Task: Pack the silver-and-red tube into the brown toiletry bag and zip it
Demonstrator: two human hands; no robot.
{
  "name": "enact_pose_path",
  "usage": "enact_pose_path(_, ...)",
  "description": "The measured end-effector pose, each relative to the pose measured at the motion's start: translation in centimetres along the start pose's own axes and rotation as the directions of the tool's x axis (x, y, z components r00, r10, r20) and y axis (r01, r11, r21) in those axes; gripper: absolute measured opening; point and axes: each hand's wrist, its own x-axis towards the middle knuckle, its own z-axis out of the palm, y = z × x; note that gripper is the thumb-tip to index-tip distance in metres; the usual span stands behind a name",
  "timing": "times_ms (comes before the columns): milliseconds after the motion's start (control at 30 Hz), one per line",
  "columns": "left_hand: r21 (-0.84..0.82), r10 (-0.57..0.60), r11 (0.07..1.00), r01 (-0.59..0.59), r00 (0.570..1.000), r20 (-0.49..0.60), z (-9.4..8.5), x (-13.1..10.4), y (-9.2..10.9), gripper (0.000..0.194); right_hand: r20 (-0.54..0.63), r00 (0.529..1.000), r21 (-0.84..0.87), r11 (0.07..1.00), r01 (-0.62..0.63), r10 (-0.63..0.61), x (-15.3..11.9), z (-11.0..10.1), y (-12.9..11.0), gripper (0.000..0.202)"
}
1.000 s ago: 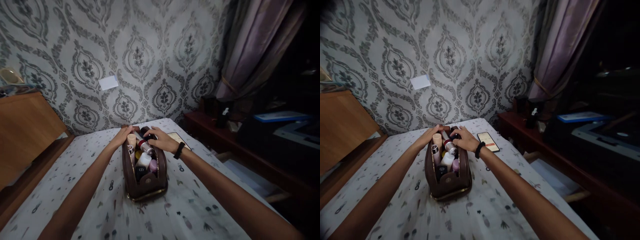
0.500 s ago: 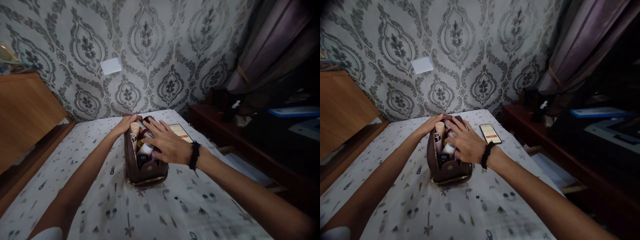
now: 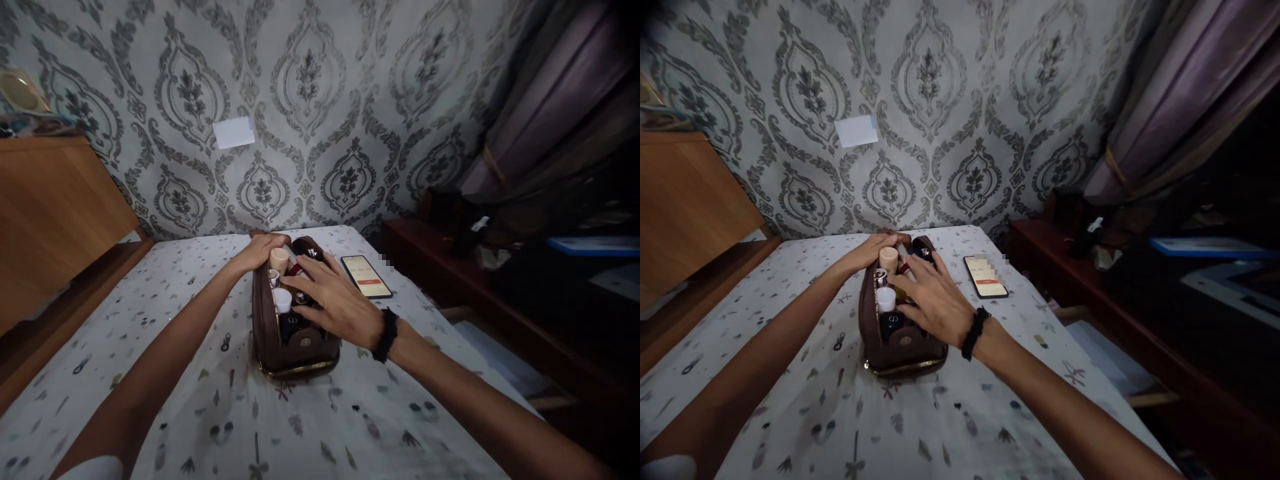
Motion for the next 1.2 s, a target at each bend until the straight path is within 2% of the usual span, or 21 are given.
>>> enact_pose_path(133,0.037,0.007,0.999,-0.007,1.000,0.000,0.1,0.2,-0.2,0.050,-0.107,0.994,0.058,0.998,0.008,-0.002,-0.6,0.8,-0.1,0.047)
enact_pose_path(400,0.114,0.049,0.993,-0.041,0.997,-0.067,0.6,0.2,0.5,0.035,-0.203,0.979,0.119,0.993,-0.012,0.036,-0.8,1.4,0.7,0.041)
enact_pose_path(567,0.116,0.064,0.992,-0.051,0.992,-0.108,0.9,-0.3,1.2,0.050,-0.182,0.983,0.175,0.985,-0.001,0.033,-0.8,1.0,0.4,0.035)
enact_pose_path(667,0.060,0.031,0.998,-0.023,0.990,-0.138,1.1,-0.8,1.7,0.059,-0.226,0.971,0.278,0.960,-0.015,0.081,-0.8,0.4,0.7,0.025)
enact_pose_path(767,0.036,-0.020,0.999,0.027,0.982,-0.188,1.4,-1.1,2.2,0.057,-0.310,0.917,0.442,0.892,-0.096,0.252,-0.3,0.6,2.5,0.029)
enact_pose_path(833,0.063,-0.027,0.997,0.041,0.976,-0.214,1.5,-1.2,2.4,0.054,-0.326,0.851,0.569,0.805,-0.171,0.411,0.7,1.2,4.2,0.037)
enact_pose_path(867,0.079,-0.024,0.996,0.041,0.976,-0.215,1.5,-1.2,2.4,0.052,-0.286,0.823,0.638,0.738,-0.218,0.491,1.3,1.7,5.0,0.044)
enact_pose_path(933,0.101,-0.023,0.994,0.044,0.979,-0.201,1.6,-1.2,2.4,0.050,-0.106,0.782,0.789,0.531,-0.310,0.614,2.5,2.7,6.3,0.057)
enact_pose_path(1033,0.105,-0.047,0.992,0.068,0.981,-0.190,1.8,-1.2,2.2,0.049,-0.012,0.801,0.834,0.448,-0.322,0.599,3.9,4.0,6.9,0.067)
enact_pose_path(1200,0.052,-0.057,0.996,0.067,0.982,-0.180,2.2,-1.0,1.7,0.047,0.013,0.821,0.853,0.422,-0.307,0.570,4.1,4.7,6.7,0.073)
